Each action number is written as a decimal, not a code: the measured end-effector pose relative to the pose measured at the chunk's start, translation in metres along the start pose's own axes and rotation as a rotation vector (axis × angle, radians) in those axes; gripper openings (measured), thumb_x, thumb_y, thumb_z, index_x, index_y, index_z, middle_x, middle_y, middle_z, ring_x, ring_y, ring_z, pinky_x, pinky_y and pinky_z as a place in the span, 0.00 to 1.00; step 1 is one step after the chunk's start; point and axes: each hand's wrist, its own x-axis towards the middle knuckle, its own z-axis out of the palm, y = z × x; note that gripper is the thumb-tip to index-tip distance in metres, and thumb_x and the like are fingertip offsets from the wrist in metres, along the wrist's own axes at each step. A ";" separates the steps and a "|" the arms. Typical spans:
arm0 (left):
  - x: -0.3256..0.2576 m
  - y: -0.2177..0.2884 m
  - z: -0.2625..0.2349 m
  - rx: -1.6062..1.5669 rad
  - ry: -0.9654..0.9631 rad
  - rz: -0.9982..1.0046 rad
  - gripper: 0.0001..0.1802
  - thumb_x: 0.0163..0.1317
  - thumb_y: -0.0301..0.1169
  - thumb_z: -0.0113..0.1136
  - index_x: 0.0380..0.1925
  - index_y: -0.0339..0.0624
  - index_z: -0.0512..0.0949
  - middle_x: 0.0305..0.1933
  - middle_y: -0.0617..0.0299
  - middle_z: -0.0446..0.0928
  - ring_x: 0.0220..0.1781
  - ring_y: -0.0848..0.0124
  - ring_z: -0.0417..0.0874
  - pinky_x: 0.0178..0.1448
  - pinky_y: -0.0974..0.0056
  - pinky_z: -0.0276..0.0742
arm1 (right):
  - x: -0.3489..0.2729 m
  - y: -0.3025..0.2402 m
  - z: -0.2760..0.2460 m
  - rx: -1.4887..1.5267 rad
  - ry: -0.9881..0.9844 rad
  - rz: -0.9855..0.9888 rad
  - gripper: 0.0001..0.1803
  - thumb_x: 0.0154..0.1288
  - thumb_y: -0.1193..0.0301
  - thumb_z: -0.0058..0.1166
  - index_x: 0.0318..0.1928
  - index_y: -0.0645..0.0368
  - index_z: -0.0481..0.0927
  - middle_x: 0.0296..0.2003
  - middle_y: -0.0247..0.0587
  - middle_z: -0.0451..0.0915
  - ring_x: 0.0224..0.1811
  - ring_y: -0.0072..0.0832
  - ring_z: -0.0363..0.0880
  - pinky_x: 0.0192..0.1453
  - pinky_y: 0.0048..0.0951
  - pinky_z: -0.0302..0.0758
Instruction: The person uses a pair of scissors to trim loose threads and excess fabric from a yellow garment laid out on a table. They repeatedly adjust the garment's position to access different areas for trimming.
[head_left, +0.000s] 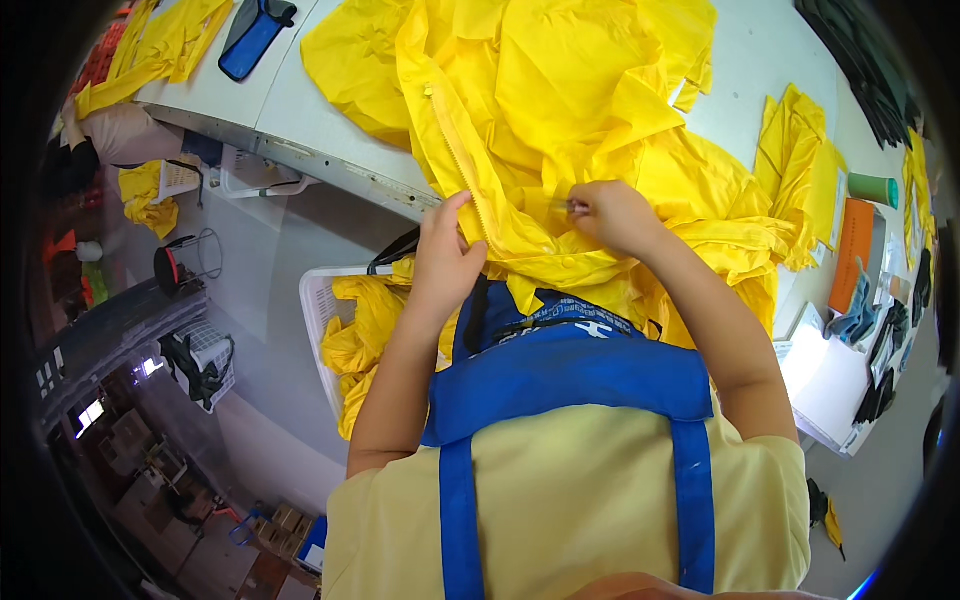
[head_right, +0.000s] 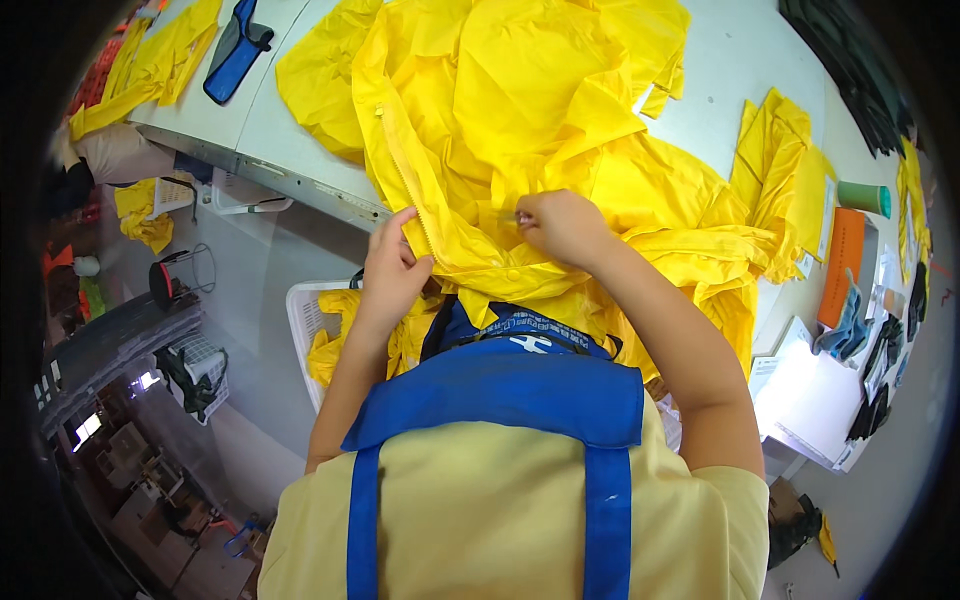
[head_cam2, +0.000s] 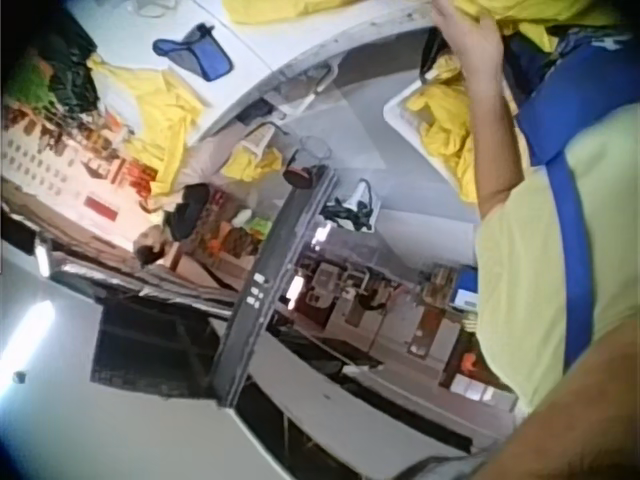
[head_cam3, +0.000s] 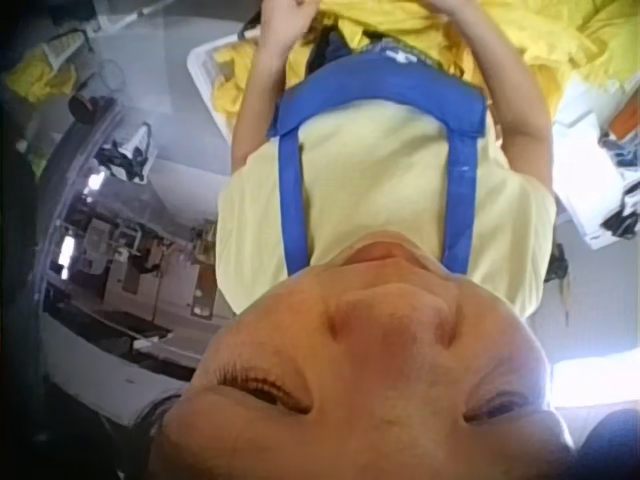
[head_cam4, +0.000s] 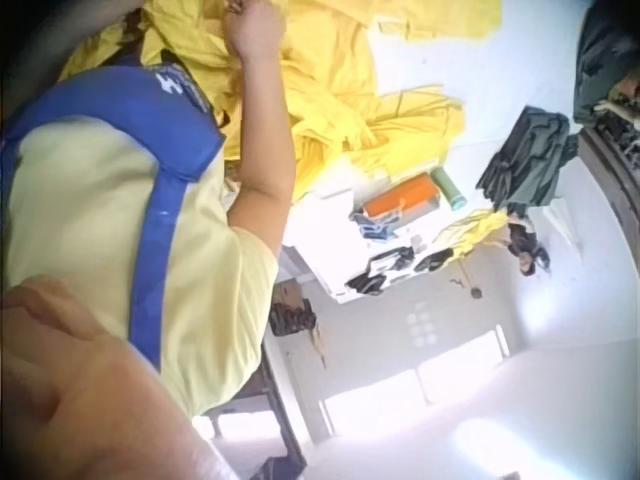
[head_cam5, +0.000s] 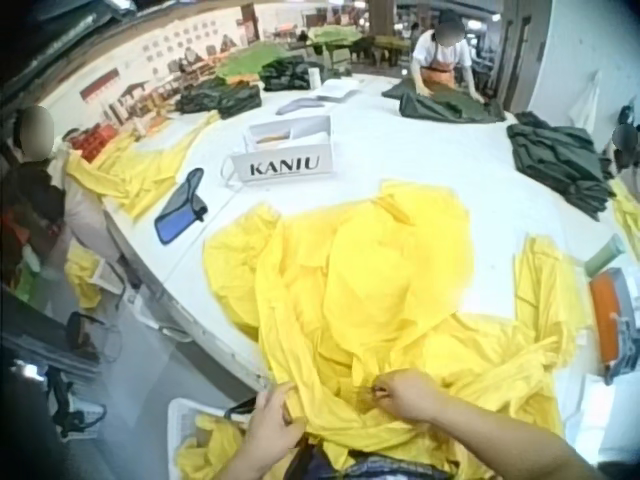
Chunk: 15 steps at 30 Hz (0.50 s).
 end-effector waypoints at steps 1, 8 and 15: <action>0.002 0.009 0.001 0.194 0.113 0.185 0.31 0.50 0.16 0.54 0.57 0.42 0.67 0.50 0.51 0.69 0.43 0.63 0.77 0.44 0.63 0.74 | -0.002 0.001 -0.008 0.100 0.088 0.003 0.15 0.54 0.62 0.59 0.36 0.60 0.79 0.29 0.45 0.81 0.32 0.40 0.80 0.36 0.34 0.75; 0.012 0.093 0.024 -0.402 -0.138 0.558 0.22 0.52 0.17 0.54 0.50 0.40 0.72 0.50 0.55 0.74 0.52 0.62 0.76 0.52 0.61 0.73 | -0.052 -0.073 -0.092 0.802 0.554 0.017 0.05 0.58 0.75 0.58 0.32 0.64 0.76 0.25 0.28 0.75 0.28 0.13 0.70 0.34 0.16 0.69; 0.029 0.113 0.038 -0.541 -0.159 0.539 0.19 0.59 0.22 0.53 0.52 0.35 0.71 0.51 0.59 0.72 0.50 0.70 0.75 0.53 0.66 0.71 | -0.060 -0.082 -0.131 0.496 0.458 -0.185 0.10 0.61 0.79 0.51 0.43 0.64 0.79 0.30 0.30 0.78 0.24 0.12 0.64 0.28 0.16 0.62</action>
